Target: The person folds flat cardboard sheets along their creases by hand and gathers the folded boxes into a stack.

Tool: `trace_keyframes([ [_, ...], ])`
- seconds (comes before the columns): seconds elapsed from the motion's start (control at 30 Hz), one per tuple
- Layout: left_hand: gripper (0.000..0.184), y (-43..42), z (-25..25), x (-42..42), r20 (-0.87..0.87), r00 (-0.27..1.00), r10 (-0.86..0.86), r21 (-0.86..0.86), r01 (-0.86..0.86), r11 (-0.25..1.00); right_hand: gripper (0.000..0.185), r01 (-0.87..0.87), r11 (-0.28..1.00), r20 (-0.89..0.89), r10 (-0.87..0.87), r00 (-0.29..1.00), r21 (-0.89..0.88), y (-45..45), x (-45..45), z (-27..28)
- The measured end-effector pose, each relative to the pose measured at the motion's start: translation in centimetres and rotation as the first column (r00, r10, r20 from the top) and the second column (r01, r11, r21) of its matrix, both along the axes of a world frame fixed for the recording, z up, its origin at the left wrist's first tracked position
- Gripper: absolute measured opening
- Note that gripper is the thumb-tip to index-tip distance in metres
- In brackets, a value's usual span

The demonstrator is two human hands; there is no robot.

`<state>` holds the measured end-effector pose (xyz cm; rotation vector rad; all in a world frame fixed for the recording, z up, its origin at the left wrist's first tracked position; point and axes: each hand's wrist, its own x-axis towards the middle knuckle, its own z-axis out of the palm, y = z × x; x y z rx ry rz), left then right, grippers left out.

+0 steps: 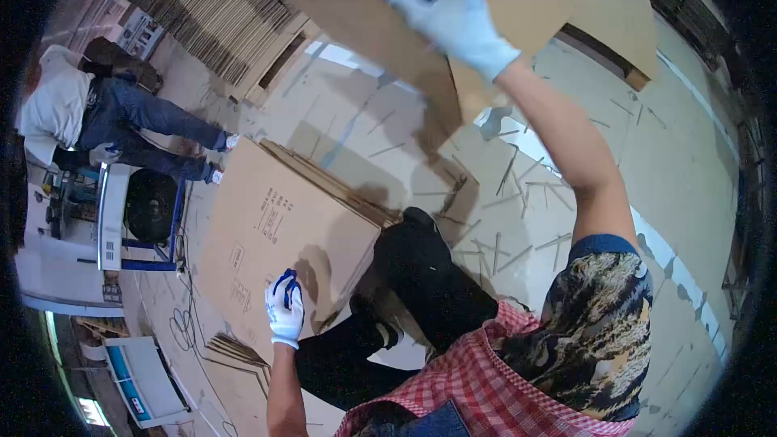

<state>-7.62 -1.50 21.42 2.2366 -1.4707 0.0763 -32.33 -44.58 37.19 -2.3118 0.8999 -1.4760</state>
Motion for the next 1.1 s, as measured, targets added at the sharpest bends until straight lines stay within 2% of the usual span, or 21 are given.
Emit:
trace_keyframes([
  [0.03,0.023,0.0,0.0,-0.4,-0.024,1.000,-0.004,-0.043,0.003,0.999,0.037,0.008,0.947,0.118,-0.049,0.992,0.322,-0.9,-1.1,0.5],
  [0.1,0.023,0.1,0.8,-1.4,-0.058,0.998,0.015,-0.063,-0.019,0.998,0.038,0.015,0.810,0.088,-0.082,0.993,0.586,-4.4,-4.1,-4.8],
  [0.17,0.022,0.0,1.0,-2.4,-0.128,0.990,0.054,-0.101,-0.067,0.993,0.038,0.367,0.908,-0.066,-0.361,0.930,0.205,-8.0,-5.7,-16.2],
  [0.23,0.022,-0.6,1.2,-3.1,-0.128,0.990,0.056,-0.106,-0.070,0.992,0.047,0.623,0.690,-0.287,-0.553,0.782,0.368,-8.9,-6.6,-24.6],
  [0.27,0.022,-1.2,1.4,-3.4,-0.129,0.991,0.039,-0.112,-0.054,0.992,0.044,0.322,0.510,-0.095,-0.421,0.902,0.798,-9.9,-6.5,-28.1],
  [0.3,0.022,-1.9,1.8,-3.6,-0.125,0.992,0.021,-0.120,-0.037,0.992,0.042,-0.090,0.182,0.152,-0.364,0.919,0.979,-9.9,-5.5,-29.5],
  [0.33,0.022,-2.8,2.3,-4.2,-0.144,0.990,-0.001,-0.129,-0.018,0.991,0.042,-0.108,0.175,0.163,-0.339,0.926,0.979,-10.2,-4.2,-30.7],
  [0.37,0.023,-4.0,2.7,-4.9,-0.165,0.986,-0.026,-0.143,0.002,0.990,0.041,-0.410,0.160,0.439,-0.397,0.806,0.898,-9.4,-2.9,-30.2],
  [0.43,0.020,-6.1,3.0,-5.8,-0.194,0.978,-0.071,-0.066,0.059,0.996,0.038,-0.853,0.178,0.787,-0.510,0.347,0.491,-7.5,-1.2,-28.5],
  [0.5,0.030,-9.1,0.9,-6.7,-0.481,0.876,-0.026,-0.062,-0.005,0.998,0.036,-0.888,0.148,0.841,-0.417,0.343,0.435,-4.6,-0.1,-25.1],
  [0.57,0.039,-13.6,0.3,-8.8,-0.889,0.453,-0.070,-0.205,-0.255,0.945,0.036,-0.914,0.073,0.892,-0.262,0.369,0.400,-1.1,-0.2,-24.2],
  [0.6,0.044,-15.8,0.3,-9.0,-0.970,-0.023,-0.242,-0.211,-0.418,0.884,0.039,-0.905,0.019,0.893,-0.170,0.417,0.426,1.1,-0.8,-24.4],
  [0.63,0.051,-17.1,0.4,-8.8,-0.774,-0.454,-0.441,-0.141,-0.556,0.819,0.041,-0.931,-0.119,0.923,-0.137,0.359,0.345,5.0,-1.7,-22.5],
  [0.67,0.051,-17.0,1.0,-8.4,-0.767,-0.447,-0.460,-0.142,-0.580,0.802,0.043,-0.931,-0.260,0.947,-0.126,0.296,0.256,9.0,-2.9,-19.8],
  [0.73,0.044,-16.7,3.0,-7.9,-0.835,-0.125,-0.536,-0.319,-0.683,0.657,0.045,-0.935,-0.155,0.881,-0.315,0.352,0.318,9.9,-6.3,-17.4],
  [0.77,0.041,-16.0,3.5,-8.1,-0.841,0.040,-0.539,-0.401,-0.714,0.574,0.046,-0.959,-0.114,0.910,-0.304,0.282,0.260,8.4,-8.1,-18.3],
  [0.83,0.038,-12.6,3.8,-7.4,-0.834,0.030,-0.551,-0.390,-0.737,0.551,0.048,-0.975,-0.106,0.937,-0.272,0.219,0.197,7.0,-9.1,-19.8],
  [0.93,0.032,-5.5,3.8,-5.8,-0.820,0.009,-0.572,-0.358,-0.788,0.502,0.045,-0.777,0.184,0.769,0.127,0.626,0.602,7.9,-6.8,-20.6],
  [0.97,0.028,-3.1,4.0,-5.4,-0.785,0.032,-0.619,-0.400,-0.789,0.466,0.045,-0.777,0.135,0.758,0.168,0.630,0.615,8.4,-5.6,-20.2],
  [1.07,0.020,4.9,3.1,-4.4,-0.718,0.112,-0.687,-0.451,-0.827,0.337,0.039,-0.874,-0.178,0.890,0.156,0.428,0.452,13.4,-0.9,-15.2],
  [1.1,0.021,7.6,2.1,-3.6,-0.704,0.032,-0.709,-0.381,-0.860,0.340,0.039,-0.857,-0.220,0.882,0.189,0.431,0.466,14.8,0.9,-15.3],
])
